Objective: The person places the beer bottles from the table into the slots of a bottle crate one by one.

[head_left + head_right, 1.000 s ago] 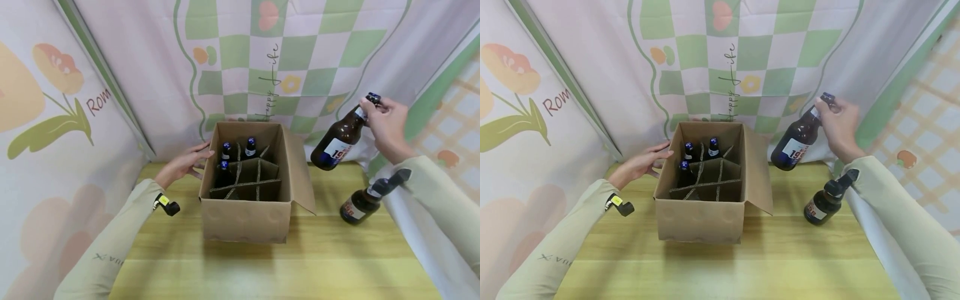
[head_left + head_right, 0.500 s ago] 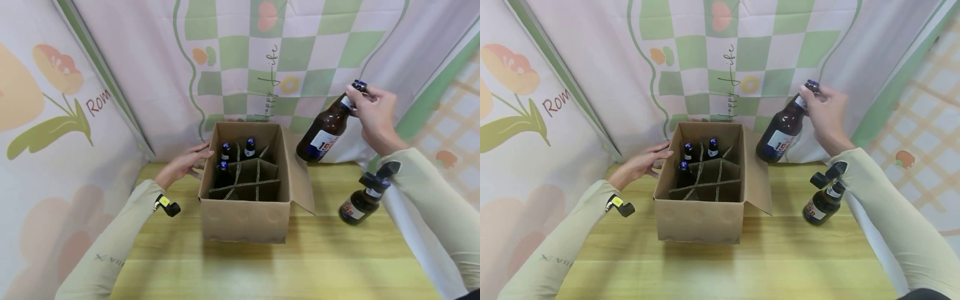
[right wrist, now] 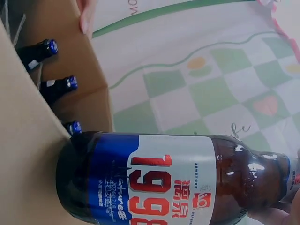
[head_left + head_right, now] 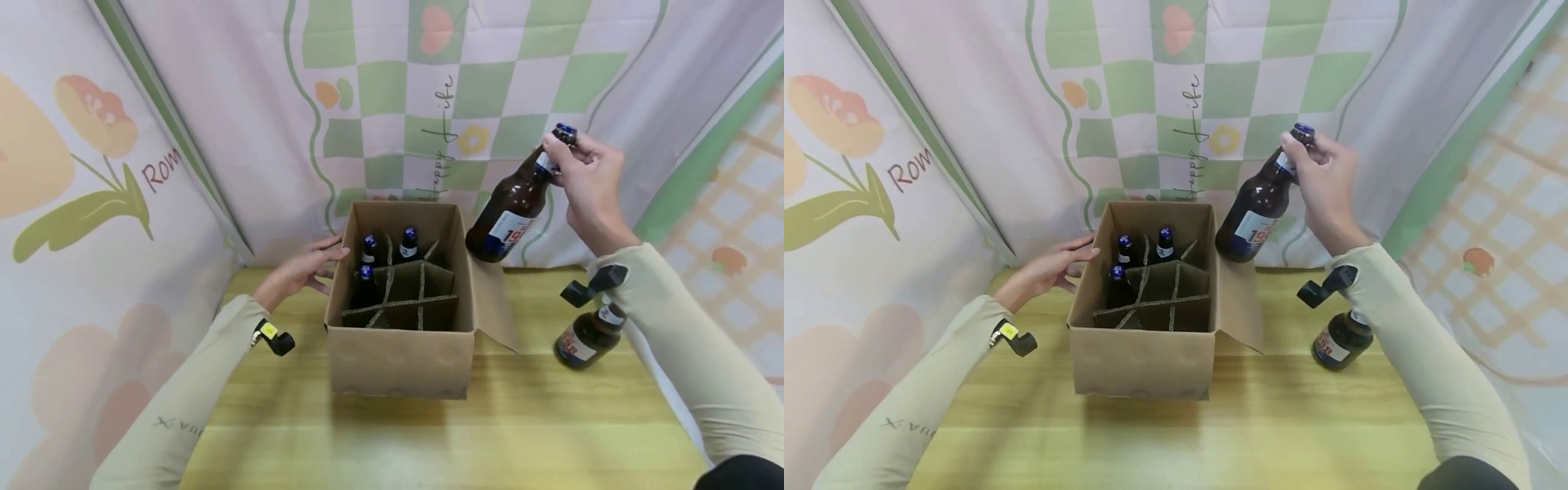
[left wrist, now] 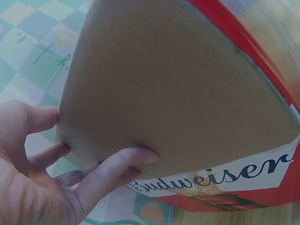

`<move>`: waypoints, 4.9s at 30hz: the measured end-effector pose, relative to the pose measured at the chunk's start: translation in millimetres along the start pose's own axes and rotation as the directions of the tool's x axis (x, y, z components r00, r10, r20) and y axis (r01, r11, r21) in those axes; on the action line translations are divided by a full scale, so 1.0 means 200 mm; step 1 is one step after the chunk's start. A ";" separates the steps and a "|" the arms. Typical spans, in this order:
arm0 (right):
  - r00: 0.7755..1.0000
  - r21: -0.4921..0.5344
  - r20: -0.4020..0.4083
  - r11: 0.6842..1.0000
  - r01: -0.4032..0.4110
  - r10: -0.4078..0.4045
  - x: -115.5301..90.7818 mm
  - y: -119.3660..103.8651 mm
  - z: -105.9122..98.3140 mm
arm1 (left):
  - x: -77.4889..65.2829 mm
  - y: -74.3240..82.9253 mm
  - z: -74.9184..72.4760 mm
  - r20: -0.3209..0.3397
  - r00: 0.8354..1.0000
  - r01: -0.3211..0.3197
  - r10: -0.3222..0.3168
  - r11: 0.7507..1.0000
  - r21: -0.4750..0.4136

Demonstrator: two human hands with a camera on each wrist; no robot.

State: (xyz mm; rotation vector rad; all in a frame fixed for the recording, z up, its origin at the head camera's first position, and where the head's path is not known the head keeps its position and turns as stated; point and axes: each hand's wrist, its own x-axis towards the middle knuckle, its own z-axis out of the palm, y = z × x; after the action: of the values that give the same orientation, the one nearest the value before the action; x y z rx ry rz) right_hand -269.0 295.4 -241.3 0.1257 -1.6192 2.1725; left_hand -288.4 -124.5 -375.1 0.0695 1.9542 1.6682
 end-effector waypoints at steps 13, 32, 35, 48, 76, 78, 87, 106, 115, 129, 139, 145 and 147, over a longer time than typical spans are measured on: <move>0.992 -0.022 0.092 0.996 0.088 -0.086 -0.04 0.04 0.22 | 0.00 0.00 0.00 -0.004 1.000 0.010 -0.010 1.000 -0.008; 0.964 -0.055 0.197 0.979 0.195 -0.181 -0.11 0.11 0.35 | 0.00 0.00 0.02 0.003 1.000 0.012 -0.012 1.000 -0.008; 0.974 -0.056 0.204 0.992 0.116 -0.103 -0.12 0.16 0.37 | 0.00 0.01 0.03 0.008 1.000 0.016 -0.016 1.000 -0.012; 0.967 -0.427 0.238 0.904 0.019 0.091 -0.15 0.38 0.42 | -0.01 -0.01 0.06 0.027 1.000 0.010 -0.010 1.000 -0.019; 0.811 -0.726 0.547 0.600 0.336 0.208 -0.15 0.31 0.23 | -0.01 0.02 0.06 0.024 1.000 -0.010 0.010 1.000 0.002; 0.802 -0.723 0.560 0.594 0.353 0.205 -0.15 0.31 0.23 | -0.01 0.01 0.06 0.023 1.000 -0.012 0.012 1.000 0.001; 0.694 -0.638 0.658 0.708 0.304 0.294 -0.13 0.31 0.17 | -0.01 0.00 0.06 0.013 1.000 0.004 -0.004 1.000 0.021; 0.560 -0.623 0.748 0.666 0.410 0.356 -0.05 0.28 0.22 | -0.03 0.02 0.06 0.033 0.999 -0.023 0.023 1.000 0.009; 0.506 -0.617 0.785 0.524 0.587 0.358 -0.06 0.26 0.31 | -0.02 0.04 0.07 0.037 0.999 -0.037 0.036 0.999 0.025; 0.516 -0.637 0.770 0.499 0.587 0.376 -0.07 0.32 0.37 | -0.01 0.04 0.07 0.025 0.999 -0.030 0.030 0.999 0.027; 0.482 -0.630 0.775 0.550 0.548 0.408 -0.09 0.37 0.42 | -0.02 0.04 0.06 0.026 0.999 -0.030 0.029 0.999 0.028; 0.506 -0.721 0.678 0.617 0.315 0.534 -0.05 0.40 0.39 | -0.02 0.03 0.07 0.021 0.999 -0.026 0.026 1.000 0.004; 0.506 -0.730 0.669 0.608 0.311 0.544 -0.05 0.40 0.39 | -0.02 0.03 0.07 0.024 0.999 -0.026 0.026 1.000 0.003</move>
State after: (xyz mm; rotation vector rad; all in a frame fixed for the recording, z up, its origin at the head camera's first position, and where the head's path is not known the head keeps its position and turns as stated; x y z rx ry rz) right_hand -304.1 202.3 -291.7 0.9874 -3.1285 1.1562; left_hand -280.1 -112.4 -368.9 0.1162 1.9458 1.6731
